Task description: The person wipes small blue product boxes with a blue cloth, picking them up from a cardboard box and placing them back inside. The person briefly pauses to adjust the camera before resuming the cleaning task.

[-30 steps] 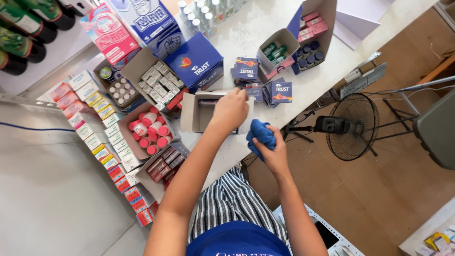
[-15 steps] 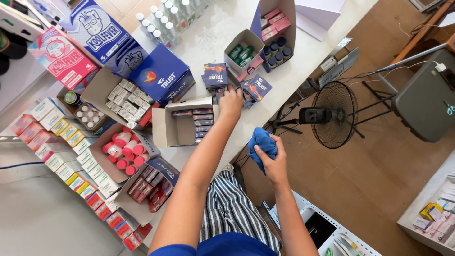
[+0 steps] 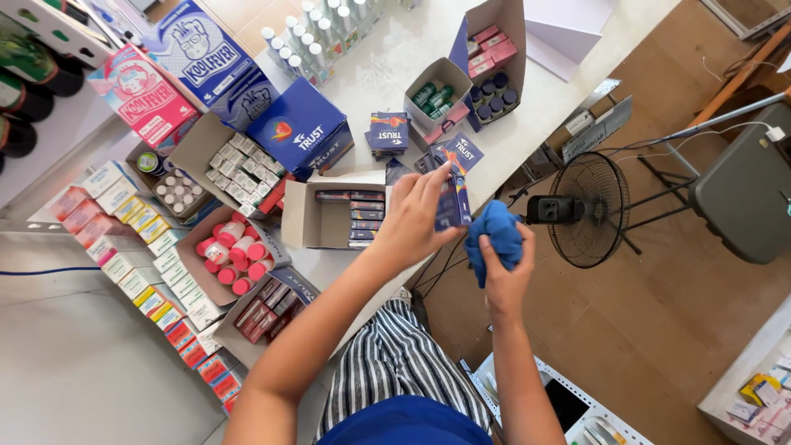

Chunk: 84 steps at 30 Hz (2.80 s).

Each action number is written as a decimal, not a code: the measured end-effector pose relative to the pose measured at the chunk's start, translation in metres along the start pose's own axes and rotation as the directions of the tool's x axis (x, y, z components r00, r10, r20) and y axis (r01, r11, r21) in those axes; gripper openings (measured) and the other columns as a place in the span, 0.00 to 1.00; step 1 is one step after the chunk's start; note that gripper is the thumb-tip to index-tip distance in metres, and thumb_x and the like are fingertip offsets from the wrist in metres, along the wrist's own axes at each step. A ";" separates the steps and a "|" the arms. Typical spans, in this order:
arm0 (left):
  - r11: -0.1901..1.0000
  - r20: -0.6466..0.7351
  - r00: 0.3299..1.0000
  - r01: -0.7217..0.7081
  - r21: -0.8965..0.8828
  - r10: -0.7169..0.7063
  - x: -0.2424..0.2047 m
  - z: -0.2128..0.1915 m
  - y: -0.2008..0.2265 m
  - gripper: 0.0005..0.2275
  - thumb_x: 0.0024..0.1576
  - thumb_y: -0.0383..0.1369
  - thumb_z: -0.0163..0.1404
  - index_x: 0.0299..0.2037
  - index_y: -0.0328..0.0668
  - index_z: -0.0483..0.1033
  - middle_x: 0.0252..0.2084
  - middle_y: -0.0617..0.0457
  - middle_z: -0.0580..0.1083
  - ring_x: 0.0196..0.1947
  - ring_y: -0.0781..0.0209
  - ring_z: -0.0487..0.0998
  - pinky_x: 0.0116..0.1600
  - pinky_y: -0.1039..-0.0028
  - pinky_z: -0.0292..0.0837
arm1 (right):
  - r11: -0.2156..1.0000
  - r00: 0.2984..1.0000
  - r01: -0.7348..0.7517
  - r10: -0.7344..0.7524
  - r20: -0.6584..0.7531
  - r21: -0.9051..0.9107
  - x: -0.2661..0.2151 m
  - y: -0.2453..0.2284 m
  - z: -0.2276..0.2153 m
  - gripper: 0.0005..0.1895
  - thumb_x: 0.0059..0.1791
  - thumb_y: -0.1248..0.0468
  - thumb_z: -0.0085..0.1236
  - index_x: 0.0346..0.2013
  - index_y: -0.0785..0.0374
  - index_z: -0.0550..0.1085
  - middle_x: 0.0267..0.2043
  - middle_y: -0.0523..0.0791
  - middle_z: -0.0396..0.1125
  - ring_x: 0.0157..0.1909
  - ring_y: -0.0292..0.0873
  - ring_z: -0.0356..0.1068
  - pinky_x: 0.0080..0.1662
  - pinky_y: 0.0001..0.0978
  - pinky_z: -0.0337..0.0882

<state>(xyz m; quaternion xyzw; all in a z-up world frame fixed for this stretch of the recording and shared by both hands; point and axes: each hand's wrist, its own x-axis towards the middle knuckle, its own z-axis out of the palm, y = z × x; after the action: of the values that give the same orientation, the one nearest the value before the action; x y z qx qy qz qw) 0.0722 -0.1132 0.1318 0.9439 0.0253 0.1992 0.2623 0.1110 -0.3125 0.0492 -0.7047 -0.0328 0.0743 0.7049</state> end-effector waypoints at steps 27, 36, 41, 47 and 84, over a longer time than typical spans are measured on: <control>0.099 -0.049 0.906 -0.008 -0.995 -0.420 -0.146 -0.086 0.095 0.34 0.63 0.58 0.47 0.56 0.24 0.71 0.50 0.44 0.77 0.49 0.59 0.79 0.54 0.71 0.76 | 0.648 0.568 0.496 -0.745 0.348 0.578 -0.113 -0.169 0.024 0.27 0.49 0.58 0.68 0.56 0.48 0.63 0.60 0.53 0.63 0.57 0.57 0.69 0.56 0.54 0.75; 0.573 -0.080 0.891 0.217 -0.790 -0.448 -0.141 -0.136 0.110 0.22 0.61 0.48 0.52 0.54 0.37 0.71 0.41 0.50 0.77 0.40 0.65 0.78 0.46 0.76 0.76 | 0.622 0.510 0.714 -0.776 0.371 0.322 -0.152 -0.172 0.028 0.30 0.45 0.61 0.71 0.54 0.46 0.61 0.62 0.51 0.58 0.61 0.56 0.64 0.59 0.52 0.72; 0.634 -0.060 0.887 0.278 -0.722 -0.458 -0.148 -0.147 0.115 0.24 0.61 0.48 0.51 0.60 0.38 0.72 0.42 0.47 0.77 0.41 0.62 0.76 0.49 0.73 0.74 | 0.623 0.521 0.729 -0.773 0.361 0.283 -0.169 -0.165 0.029 0.31 0.43 0.65 0.71 0.54 0.44 0.62 0.61 0.50 0.58 0.59 0.53 0.65 0.58 0.46 0.72; 0.323 0.134 0.952 0.224 -0.920 -0.276 -0.165 -0.151 0.133 0.40 0.64 0.63 0.33 0.75 0.37 0.52 0.67 0.42 0.68 0.63 0.54 0.68 0.69 0.66 0.62 | 0.451 0.302 0.850 -0.841 0.448 0.273 -0.181 -0.177 0.034 0.28 0.42 0.65 0.70 0.51 0.45 0.65 0.59 0.50 0.60 0.56 0.53 0.65 0.60 0.52 0.69; -0.073 0.175 0.974 0.166 -0.983 -0.144 -0.224 -0.153 0.109 0.48 0.57 0.70 0.36 0.72 0.28 0.59 0.62 0.40 0.69 0.63 0.52 0.71 0.70 0.63 0.66 | 0.503 0.522 0.852 -0.795 0.309 -0.148 -0.253 -0.160 0.037 0.24 0.45 0.66 0.66 0.51 0.59 0.64 0.56 0.53 0.63 0.54 0.51 0.66 0.52 0.46 0.70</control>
<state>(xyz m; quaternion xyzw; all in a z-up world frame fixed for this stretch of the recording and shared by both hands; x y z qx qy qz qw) -0.1998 -0.1673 0.2258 0.4514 -0.0215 0.1171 0.8844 -0.1352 -0.3140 0.2237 -0.6835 -0.4467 -0.2066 0.5391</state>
